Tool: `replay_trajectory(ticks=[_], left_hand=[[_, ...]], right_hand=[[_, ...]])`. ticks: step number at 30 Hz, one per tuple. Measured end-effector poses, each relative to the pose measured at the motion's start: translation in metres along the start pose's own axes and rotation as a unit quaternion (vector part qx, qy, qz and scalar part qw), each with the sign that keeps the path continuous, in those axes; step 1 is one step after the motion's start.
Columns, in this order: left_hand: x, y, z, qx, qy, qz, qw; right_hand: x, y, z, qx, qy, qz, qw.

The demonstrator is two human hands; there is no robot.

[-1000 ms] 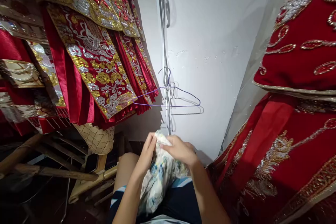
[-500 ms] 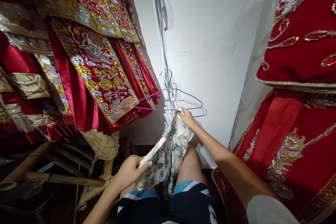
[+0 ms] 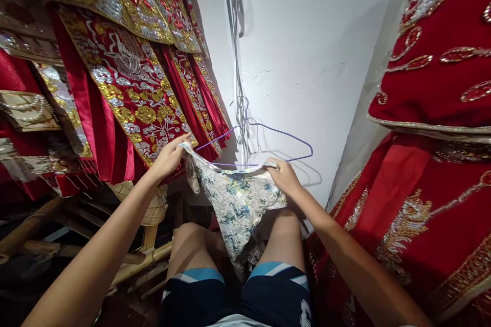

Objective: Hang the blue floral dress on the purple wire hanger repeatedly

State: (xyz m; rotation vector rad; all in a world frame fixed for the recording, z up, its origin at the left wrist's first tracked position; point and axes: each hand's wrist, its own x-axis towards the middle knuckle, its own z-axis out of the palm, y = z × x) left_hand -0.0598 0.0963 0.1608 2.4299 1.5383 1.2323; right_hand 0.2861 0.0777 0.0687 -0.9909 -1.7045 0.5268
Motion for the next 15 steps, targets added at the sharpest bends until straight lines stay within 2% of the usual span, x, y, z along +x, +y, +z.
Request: replay_trajectory(ticks=[3, 6, 8, 11, 15], left_hand=[[0.03, 0.0, 0.003, 0.071, -0.045, -0.024, 0.996], [0.039, -0.007, 0.012, 0.101, -0.034, -0.146, 0.983], [0.035, -0.013, 0.019, 0.065, -0.017, -0.205, 0.976], [0.029, -0.019, 0.03, 0.001, 0.002, -0.218, 0.976], [0.04, -0.02, 0.036, -0.121, 0.016, -0.242, 0.962]], right_hand=[[-0.006, -0.008, 0.004, 0.023, -0.001, -0.015, 1.0], [-0.01, -0.012, 0.001, -0.008, -0.002, -0.02, 1.0], [-0.011, -0.012, -0.004, -0.031, -0.012, -0.013, 0.999], [-0.01, -0.013, -0.006, -0.044, -0.01, -0.008, 0.999], [-0.011, -0.02, -0.002, -0.052, 0.003, -0.024, 0.998]])
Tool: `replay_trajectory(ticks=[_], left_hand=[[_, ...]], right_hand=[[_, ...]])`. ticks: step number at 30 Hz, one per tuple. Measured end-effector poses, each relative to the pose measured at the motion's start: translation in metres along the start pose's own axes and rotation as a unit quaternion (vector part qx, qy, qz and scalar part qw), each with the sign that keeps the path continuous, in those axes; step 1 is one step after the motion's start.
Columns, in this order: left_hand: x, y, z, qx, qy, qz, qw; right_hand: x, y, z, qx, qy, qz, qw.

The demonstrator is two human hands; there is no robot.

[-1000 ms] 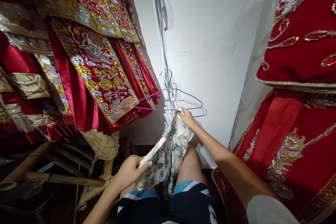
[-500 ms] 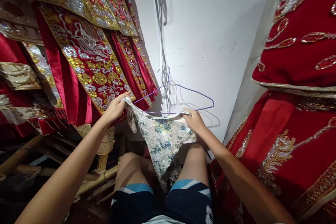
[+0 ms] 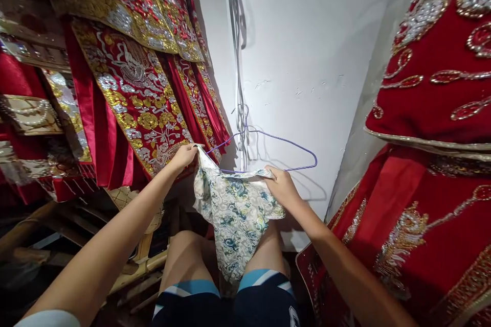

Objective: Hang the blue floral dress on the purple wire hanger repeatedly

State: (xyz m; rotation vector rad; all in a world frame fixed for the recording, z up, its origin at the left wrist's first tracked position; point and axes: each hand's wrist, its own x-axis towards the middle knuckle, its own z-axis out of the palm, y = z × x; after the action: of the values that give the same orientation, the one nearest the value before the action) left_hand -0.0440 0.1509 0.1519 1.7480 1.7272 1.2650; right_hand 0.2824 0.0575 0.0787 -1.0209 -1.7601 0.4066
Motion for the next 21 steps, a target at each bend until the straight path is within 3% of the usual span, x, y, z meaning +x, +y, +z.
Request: replay_trajectory(ticks=[6, 10, 13, 16, 18, 21], left_hand=[[0.007, 0.002, -0.007, -0.166, -0.01, -0.048, 0.985], [-0.002, 0.014, 0.008, -0.202, -0.011, -0.021, 0.979], [-0.01, 0.031, 0.026, -0.15, -0.029, 0.08, 0.985], [-0.018, 0.042, 0.035, -0.037, -0.021, 0.202, 0.978], [-0.023, 0.043, 0.035, 0.013, -0.01, 0.23, 0.973], [-0.026, 0.039, 0.03, 0.046, -0.005, 0.243, 0.969]], right_hand=[[-0.005, -0.002, 0.0, -0.019, 0.034, 0.007, 0.999], [-0.007, -0.007, 0.016, 0.005, 0.013, 0.01, 1.0], [-0.01, -0.009, 0.028, 0.007, 0.014, 0.004, 1.0], [-0.011, -0.004, 0.025, -0.01, 0.021, 0.004, 1.0], [-0.008, 0.0, 0.012, -0.019, 0.085, 0.011, 0.996], [0.004, 0.007, -0.021, -0.043, 0.262, 0.044, 0.963]])
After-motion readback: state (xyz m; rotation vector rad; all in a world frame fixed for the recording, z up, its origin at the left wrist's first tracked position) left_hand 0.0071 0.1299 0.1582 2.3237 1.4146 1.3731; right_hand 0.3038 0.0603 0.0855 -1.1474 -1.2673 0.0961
